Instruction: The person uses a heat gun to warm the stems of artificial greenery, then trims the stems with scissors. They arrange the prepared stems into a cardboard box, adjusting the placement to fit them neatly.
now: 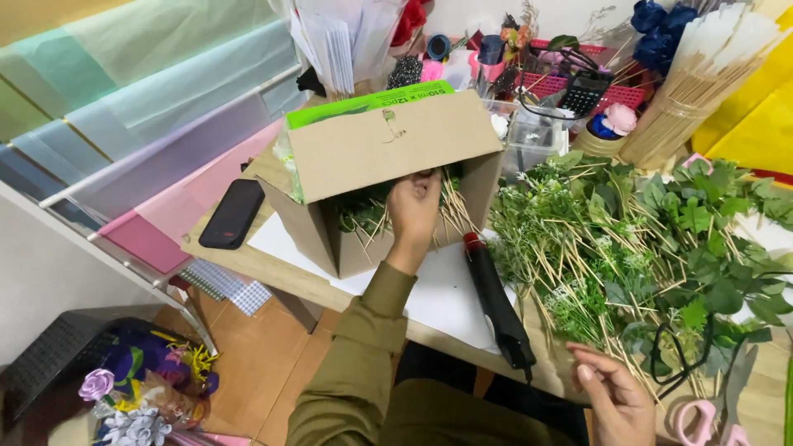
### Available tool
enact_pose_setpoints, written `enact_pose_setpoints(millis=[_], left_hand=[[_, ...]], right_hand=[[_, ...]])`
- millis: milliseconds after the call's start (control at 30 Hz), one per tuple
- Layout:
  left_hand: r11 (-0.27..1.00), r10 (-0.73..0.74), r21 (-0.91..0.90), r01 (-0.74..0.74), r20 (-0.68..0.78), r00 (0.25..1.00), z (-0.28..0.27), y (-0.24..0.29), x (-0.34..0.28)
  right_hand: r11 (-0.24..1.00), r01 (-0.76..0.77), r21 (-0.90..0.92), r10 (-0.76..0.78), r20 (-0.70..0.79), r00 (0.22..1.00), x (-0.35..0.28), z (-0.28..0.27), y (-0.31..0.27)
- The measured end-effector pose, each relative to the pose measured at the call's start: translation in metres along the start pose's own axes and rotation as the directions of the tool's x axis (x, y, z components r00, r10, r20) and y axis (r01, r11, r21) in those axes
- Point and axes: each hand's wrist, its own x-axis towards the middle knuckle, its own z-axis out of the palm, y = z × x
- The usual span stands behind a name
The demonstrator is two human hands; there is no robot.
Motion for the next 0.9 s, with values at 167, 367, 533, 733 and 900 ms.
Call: enact_pose_setpoints(millis=[167,367,533,733,900], left_hand=[[0.982,0.166,0.1,-0.163,-0.026,0.986,0.004,0.004,0.001],[0.866,0.449,0.27,-0.42,-0.054,0.892,0.001,0.011,0.0],[0.713,0.643,0.391,-0.582,-0.034,0.765,-0.009,0.016,-0.006],[0.426,0.902,0.259,-0.867,-0.042,0.43,-0.014,-0.001,-0.089],[0.595,0.804,0.12,-0.795,-0.093,0.588,0.007,-0.031,-0.119]], right_hand=[[0.997,0.072,-0.021,-0.071,0.042,0.997,-0.011,-0.013,0.013],[0.999,-0.013,-0.051,0.013,-0.011,1.0,-0.028,-0.024,0.015],[0.998,0.044,-0.05,-0.047,-0.063,0.997,-0.034,-0.032,0.013],[0.99,0.139,0.032,-0.13,-0.199,0.971,-0.037,-0.06,0.019],[0.942,0.192,-0.274,-0.225,-0.092,0.97,-0.02,-0.071,-0.032]])
